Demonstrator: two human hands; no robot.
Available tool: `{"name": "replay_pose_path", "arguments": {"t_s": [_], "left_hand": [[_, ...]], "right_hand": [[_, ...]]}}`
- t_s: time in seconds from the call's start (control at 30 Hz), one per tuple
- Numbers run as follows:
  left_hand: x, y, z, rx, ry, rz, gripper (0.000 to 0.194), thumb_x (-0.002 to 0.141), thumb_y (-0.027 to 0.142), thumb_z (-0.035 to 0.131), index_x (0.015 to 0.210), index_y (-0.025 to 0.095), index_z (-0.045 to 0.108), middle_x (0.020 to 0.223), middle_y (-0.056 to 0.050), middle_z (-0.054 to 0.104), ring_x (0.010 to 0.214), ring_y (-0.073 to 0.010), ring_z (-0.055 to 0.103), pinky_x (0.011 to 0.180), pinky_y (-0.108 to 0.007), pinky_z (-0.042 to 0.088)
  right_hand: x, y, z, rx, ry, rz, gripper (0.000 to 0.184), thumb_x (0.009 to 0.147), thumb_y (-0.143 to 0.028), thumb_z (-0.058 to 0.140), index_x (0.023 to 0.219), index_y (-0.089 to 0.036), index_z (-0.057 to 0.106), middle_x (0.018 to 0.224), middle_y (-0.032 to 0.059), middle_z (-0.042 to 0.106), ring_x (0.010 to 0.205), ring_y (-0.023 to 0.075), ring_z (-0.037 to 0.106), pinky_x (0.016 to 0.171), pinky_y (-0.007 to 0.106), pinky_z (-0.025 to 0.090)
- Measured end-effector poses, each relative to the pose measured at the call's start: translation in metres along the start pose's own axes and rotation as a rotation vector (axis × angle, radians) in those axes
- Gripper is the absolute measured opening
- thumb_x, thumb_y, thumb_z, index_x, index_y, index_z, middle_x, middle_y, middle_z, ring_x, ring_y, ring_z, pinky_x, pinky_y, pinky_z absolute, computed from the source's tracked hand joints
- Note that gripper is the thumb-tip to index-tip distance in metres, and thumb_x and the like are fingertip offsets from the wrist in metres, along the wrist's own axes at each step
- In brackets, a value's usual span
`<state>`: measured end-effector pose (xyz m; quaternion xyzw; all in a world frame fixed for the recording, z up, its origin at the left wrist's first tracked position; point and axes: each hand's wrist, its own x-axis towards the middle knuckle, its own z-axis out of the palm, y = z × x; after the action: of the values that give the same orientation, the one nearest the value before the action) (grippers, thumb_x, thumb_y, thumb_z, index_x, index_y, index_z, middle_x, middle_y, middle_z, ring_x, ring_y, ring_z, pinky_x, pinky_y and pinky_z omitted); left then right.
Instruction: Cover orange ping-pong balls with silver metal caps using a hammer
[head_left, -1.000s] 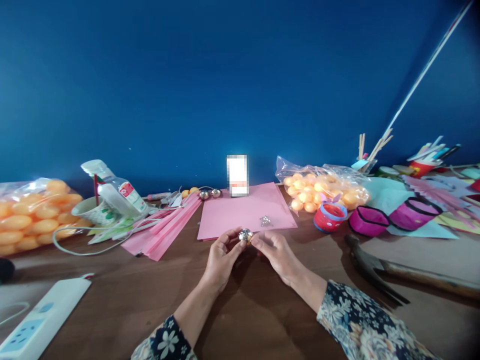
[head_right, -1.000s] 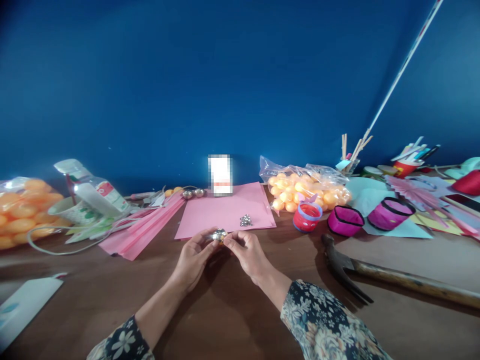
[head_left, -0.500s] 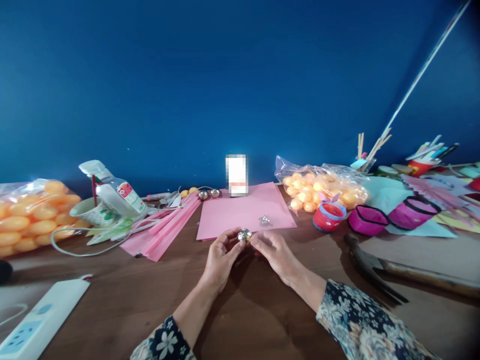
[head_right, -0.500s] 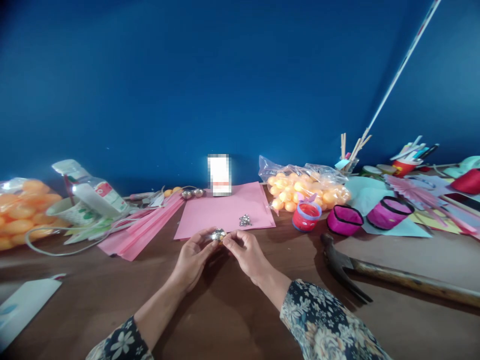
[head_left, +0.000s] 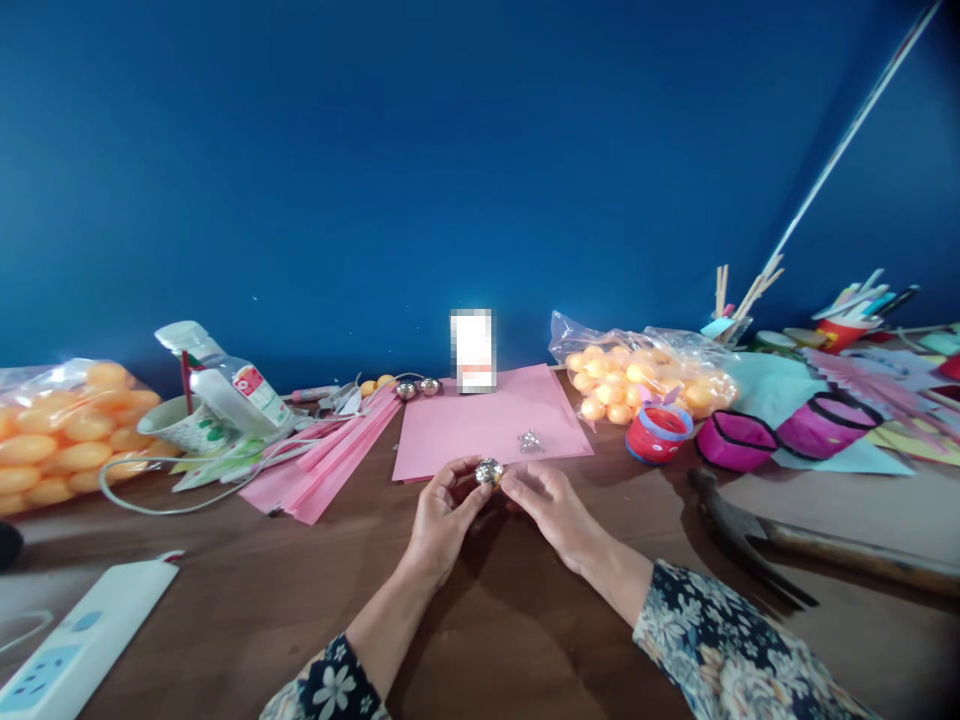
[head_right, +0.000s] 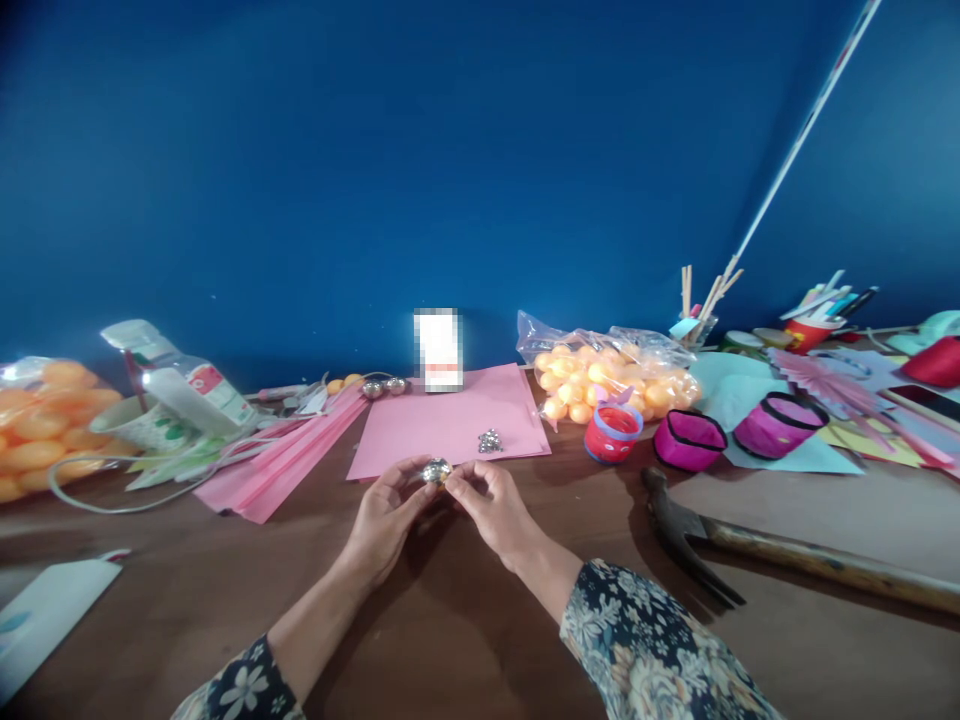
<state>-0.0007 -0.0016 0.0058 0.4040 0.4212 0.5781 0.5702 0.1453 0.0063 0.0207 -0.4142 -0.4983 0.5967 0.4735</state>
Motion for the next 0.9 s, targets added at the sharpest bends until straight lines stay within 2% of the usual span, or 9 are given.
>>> {"name": "replay_pose_path", "arguments": {"t_s": [0.13,0.3,0.63,0.9], "left_hand": [[-0.0006,0.0021,0.0019,0.039,0.013,0.007,0.038,0.065,0.025,0.072,0.1,0.018,0.059,0.099,-0.006,0.068,0.093,-0.0201,0.063,0.085,-0.033,0.049],[-0.0014,0.0032,0.004,0.042,0.027,0.008,0.039,0.063,0.025,0.073,0.099,0.016,0.06,0.098,-0.008,0.068,0.093,-0.0216,0.063,0.084,-0.034,0.05],[-0.0036,0.0054,0.0071,0.077,0.038,0.006,0.041,0.062,0.025,0.073,0.1,0.015,0.06,0.098,-0.009,0.069,0.093,-0.0231,0.064,0.085,-0.037,0.05],[-0.0031,0.0032,0.0055,0.083,0.006,0.014,0.039,0.064,0.026,0.072,0.1,0.016,0.06,0.1,-0.009,0.068,0.094,-0.0219,0.063,0.086,-0.035,0.049]], "right_hand": [[0.0009,0.0003,-0.0009,0.055,0.0,0.036,0.032,0.067,-0.045,0.069,0.076,-0.014,0.065,0.079,0.0047,0.065,0.076,0.017,0.059,0.071,0.03,0.049],[0.0009,0.0006,-0.0007,0.078,0.016,0.029,0.032,0.064,-0.044,0.072,0.073,-0.014,0.065,0.075,0.0042,0.066,0.073,0.0164,0.059,0.073,0.032,0.049],[0.0001,-0.0005,0.001,0.091,0.064,0.041,0.03,0.063,-0.04,0.074,0.07,-0.013,0.066,0.07,0.0035,0.066,0.068,0.015,0.058,0.071,0.031,0.048],[0.0017,0.0048,0.0005,0.077,0.075,0.015,0.031,0.064,-0.042,0.073,0.071,-0.015,0.059,0.068,0.0013,0.063,0.066,0.0148,0.059,0.068,0.03,0.05]]}}
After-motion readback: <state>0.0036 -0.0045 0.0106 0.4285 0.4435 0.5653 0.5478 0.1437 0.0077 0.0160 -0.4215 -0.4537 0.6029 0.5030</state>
